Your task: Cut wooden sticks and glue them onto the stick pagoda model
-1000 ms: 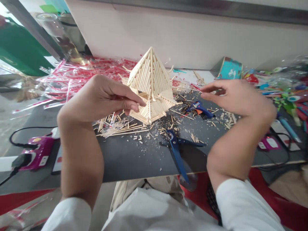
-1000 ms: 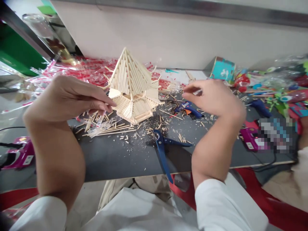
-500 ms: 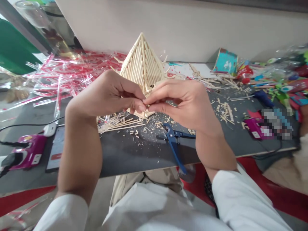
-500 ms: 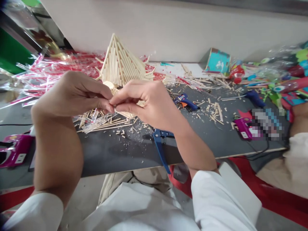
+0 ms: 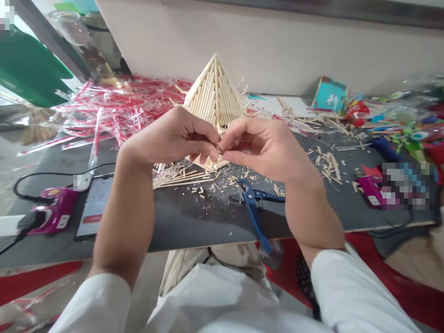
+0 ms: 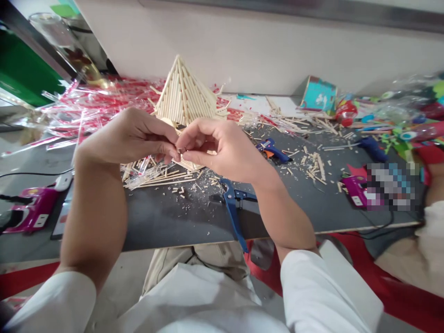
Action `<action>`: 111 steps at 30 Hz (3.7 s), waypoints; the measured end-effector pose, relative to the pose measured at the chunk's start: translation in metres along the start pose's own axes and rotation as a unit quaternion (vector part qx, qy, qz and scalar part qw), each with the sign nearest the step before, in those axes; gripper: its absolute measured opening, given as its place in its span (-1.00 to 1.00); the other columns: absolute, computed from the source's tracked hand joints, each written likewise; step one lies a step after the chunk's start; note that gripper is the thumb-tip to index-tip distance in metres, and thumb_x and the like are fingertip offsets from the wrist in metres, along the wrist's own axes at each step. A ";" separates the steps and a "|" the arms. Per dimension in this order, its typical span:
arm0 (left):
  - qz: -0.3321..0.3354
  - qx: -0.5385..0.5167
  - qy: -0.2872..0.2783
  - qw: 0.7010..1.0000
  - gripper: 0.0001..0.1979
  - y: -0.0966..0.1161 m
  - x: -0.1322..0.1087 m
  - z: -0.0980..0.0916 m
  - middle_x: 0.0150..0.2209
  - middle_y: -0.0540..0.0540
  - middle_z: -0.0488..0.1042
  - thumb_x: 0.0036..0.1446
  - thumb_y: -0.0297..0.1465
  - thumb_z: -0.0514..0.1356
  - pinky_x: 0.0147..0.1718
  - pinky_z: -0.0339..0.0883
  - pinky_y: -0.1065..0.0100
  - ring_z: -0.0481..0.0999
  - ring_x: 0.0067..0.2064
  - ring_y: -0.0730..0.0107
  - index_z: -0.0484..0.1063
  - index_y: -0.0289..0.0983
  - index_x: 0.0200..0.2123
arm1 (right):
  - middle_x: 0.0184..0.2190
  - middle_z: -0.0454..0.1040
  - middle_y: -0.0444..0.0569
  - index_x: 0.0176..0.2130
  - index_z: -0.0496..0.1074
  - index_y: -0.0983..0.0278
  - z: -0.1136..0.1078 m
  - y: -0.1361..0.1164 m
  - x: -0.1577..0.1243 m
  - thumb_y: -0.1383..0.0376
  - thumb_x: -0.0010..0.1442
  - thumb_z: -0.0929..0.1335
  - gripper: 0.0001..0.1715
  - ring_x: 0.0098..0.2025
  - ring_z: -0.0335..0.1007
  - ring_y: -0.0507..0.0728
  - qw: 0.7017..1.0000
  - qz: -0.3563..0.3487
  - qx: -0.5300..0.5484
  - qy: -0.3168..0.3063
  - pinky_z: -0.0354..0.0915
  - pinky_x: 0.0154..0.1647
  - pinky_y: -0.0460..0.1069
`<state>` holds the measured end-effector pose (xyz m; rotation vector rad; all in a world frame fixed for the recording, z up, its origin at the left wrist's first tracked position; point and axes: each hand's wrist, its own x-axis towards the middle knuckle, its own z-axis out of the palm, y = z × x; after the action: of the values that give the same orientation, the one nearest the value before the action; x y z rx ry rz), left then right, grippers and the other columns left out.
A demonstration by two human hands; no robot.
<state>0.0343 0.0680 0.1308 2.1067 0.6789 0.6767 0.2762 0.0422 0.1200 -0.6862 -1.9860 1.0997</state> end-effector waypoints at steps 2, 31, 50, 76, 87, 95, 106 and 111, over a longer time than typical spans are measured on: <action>-0.004 -0.006 -0.002 1.000 -0.96 0.000 0.000 0.000 -0.50 0.01 0.59 0.22 -0.43 0.39 -0.55 0.32 0.42 0.46 -0.49 0.52 0.67 -0.27 -0.29 | -0.21 0.54 -0.03 -0.16 0.57 0.30 0.002 0.000 0.000 0.28 0.25 0.53 -0.83 -0.18 0.49 0.08 1.000 -0.018 -0.013 0.005 0.46 -0.17 0.01; 0.012 0.008 0.117 0.993 -0.71 0.004 0.003 0.007 -0.51 -0.04 0.55 0.17 -0.18 0.45 -0.54 0.35 0.42 0.50 -0.47 0.48 0.62 -0.31 -0.32 | -0.33 0.56 -0.11 -0.17 0.64 0.19 -0.003 0.004 0.006 0.26 0.26 0.54 -0.89 -0.47 0.38 -0.01 0.990 -0.036 0.021 0.138 0.39 -0.47 -0.04; -0.026 0.066 0.177 0.982 -0.76 0.006 0.008 0.020 -0.44 -0.06 0.59 0.29 -0.24 0.33 -0.56 0.39 0.42 0.52 -0.49 0.47 0.61 -0.33 -0.20 | -0.36 0.58 -0.09 -0.22 0.60 0.17 0.003 0.014 0.012 0.07 0.15 0.60 -0.70 -0.32 0.54 0.09 0.979 -0.017 -0.001 0.202 0.53 -0.36 -0.01; 0.023 0.296 0.176 0.938 -0.77 0.018 0.008 0.035 -0.51 -0.01 0.51 0.33 -0.23 0.18 -0.23 0.40 0.30 0.55 -0.38 0.33 0.62 -0.16 -0.24 | -0.39 0.60 -0.07 -0.32 0.64 0.08 -0.072 0.040 0.013 0.10 0.14 0.60 -0.82 -0.36 0.46 0.17 0.937 -0.050 -0.237 0.252 0.37 -0.32 0.08; 0.027 0.353 0.171 0.920 -0.76 -0.003 0.014 0.031 -0.46 -0.02 0.55 0.36 -0.21 0.20 -0.34 0.26 0.30 0.45 -0.43 0.39 0.63 -0.19 -0.19 | -0.39 0.62 -0.07 -0.35 0.63 0.07 -0.067 0.050 0.018 0.06 0.13 0.60 -0.80 -0.34 0.47 0.18 0.937 -0.026 -0.241 0.251 0.42 -0.30 0.08; 0.019 0.346 0.178 0.921 -0.75 -0.001 0.015 0.032 -0.47 -0.06 0.56 0.35 -0.25 0.19 -0.32 0.29 0.26 0.49 -0.43 0.33 0.65 -0.20 -0.21 | -0.36 0.61 -0.06 -0.36 0.59 0.06 -0.064 0.049 0.018 0.07 0.12 0.60 -0.79 -0.28 0.50 0.22 0.944 -0.030 -0.217 0.249 0.36 -0.42 0.07; 0.025 0.348 0.177 0.920 -0.75 -0.004 0.015 0.031 -0.47 -0.04 0.57 0.35 -0.24 0.17 -0.28 0.36 0.25 0.50 -0.42 0.35 0.64 -0.18 -0.20 | -0.38 0.59 -0.08 -0.39 0.58 0.06 -0.063 0.046 0.016 0.18 0.14 0.60 -0.84 -0.33 0.50 0.21 0.938 -0.029 -0.231 0.257 0.34 -0.43 0.09; 0.022 0.332 0.179 0.926 -0.75 -0.004 0.014 0.031 -0.46 -0.06 0.57 0.35 -0.25 0.16 -0.20 0.42 0.26 0.57 -0.36 0.31 0.64 -0.18 -0.19 | -0.39 0.62 -0.06 -0.36 0.60 0.07 -0.063 0.048 0.016 0.12 0.15 0.59 -0.83 -0.35 0.53 0.21 0.934 -0.014 -0.246 0.257 0.35 -0.43 0.09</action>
<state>0.0638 0.0634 0.1144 2.6416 1.1979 0.9709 0.3231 0.1070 0.1059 -1.0753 -1.7933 0.3314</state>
